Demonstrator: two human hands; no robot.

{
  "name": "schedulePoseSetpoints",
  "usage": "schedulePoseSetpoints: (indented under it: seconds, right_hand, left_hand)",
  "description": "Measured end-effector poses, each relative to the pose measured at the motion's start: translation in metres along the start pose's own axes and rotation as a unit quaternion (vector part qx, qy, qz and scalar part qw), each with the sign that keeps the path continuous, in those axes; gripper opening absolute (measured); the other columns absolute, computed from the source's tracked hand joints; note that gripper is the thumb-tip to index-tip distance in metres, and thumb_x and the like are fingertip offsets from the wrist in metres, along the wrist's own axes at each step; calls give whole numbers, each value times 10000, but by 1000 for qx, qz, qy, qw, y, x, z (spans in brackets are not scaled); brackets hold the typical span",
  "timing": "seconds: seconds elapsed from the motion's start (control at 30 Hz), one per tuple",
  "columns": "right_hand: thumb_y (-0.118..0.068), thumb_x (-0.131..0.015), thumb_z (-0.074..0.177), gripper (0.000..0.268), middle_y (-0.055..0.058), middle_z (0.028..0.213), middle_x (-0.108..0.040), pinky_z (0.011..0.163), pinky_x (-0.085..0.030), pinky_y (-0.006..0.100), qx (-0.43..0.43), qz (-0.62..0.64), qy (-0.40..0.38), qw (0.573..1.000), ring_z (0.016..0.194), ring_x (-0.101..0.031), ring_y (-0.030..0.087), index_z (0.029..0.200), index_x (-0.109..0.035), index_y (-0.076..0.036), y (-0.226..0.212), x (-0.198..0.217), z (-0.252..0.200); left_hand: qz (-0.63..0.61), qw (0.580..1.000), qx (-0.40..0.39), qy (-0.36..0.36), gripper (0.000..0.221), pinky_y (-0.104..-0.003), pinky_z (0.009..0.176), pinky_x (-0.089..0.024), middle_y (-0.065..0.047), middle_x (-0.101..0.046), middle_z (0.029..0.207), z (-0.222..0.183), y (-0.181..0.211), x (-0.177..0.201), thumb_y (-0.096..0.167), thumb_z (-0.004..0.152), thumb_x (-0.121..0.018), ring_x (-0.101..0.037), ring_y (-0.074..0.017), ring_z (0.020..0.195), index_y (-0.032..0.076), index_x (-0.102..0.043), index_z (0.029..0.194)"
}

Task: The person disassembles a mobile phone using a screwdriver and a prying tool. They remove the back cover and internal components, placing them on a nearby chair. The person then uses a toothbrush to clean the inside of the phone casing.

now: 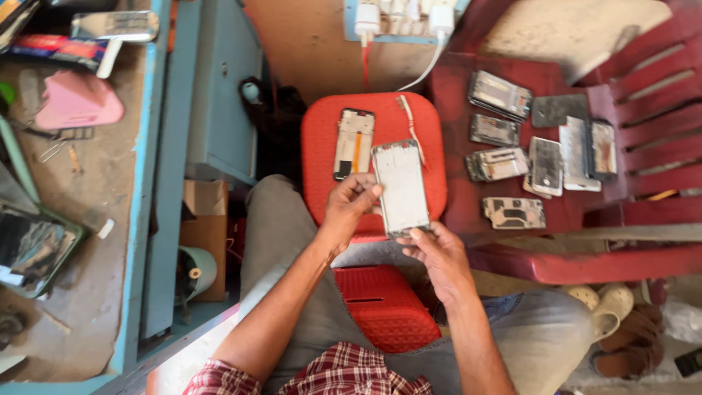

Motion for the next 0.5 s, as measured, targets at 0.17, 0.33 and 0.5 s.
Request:
schedulePoseSetpoints:
  seconds: [0.17,0.33,0.5]
  right_hand:
    - [-101,-655,949,325,91,1115,-736,849,-566,350,52,-42,76,995,988,-687,182,1252,-660,16,-19,99,-81]
    - [16,-605,889,437,142,1321,-679,1030,-510,421,140,64,261,953,1218,-657,267,1325,-593,23,-28,277,-252]
    - [-158,-604,1029,250,72,1253,-660,962,-512,415,194,152,385,889,1173,-636,227,1261,-585,-65,26,420,-354]
  left_hand:
    - [24,990,9,-142,240,-342,895,-600,-64,-731,1113,-13,2,-41,118,979,-696,-698,-156,1016,33,-667,1201]
    - [126,991,-4,46,223,-353,836,-603,-86,-728,1054,8,14,14,155,994,-675,-711,-183,966,26,-671,1176]
    - [144,979,-32,138,226,-332,772,-618,-98,-730,1067,11,19,54,152,996,-668,-721,-187,947,17,-662,1177]
Point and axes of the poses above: each hand's wrist, its own z-axis towards the middle knuckle, its own x-axis out of the back of the hand, y = z × x, the point moved 9 cm from there along z, towards the middle knuckle
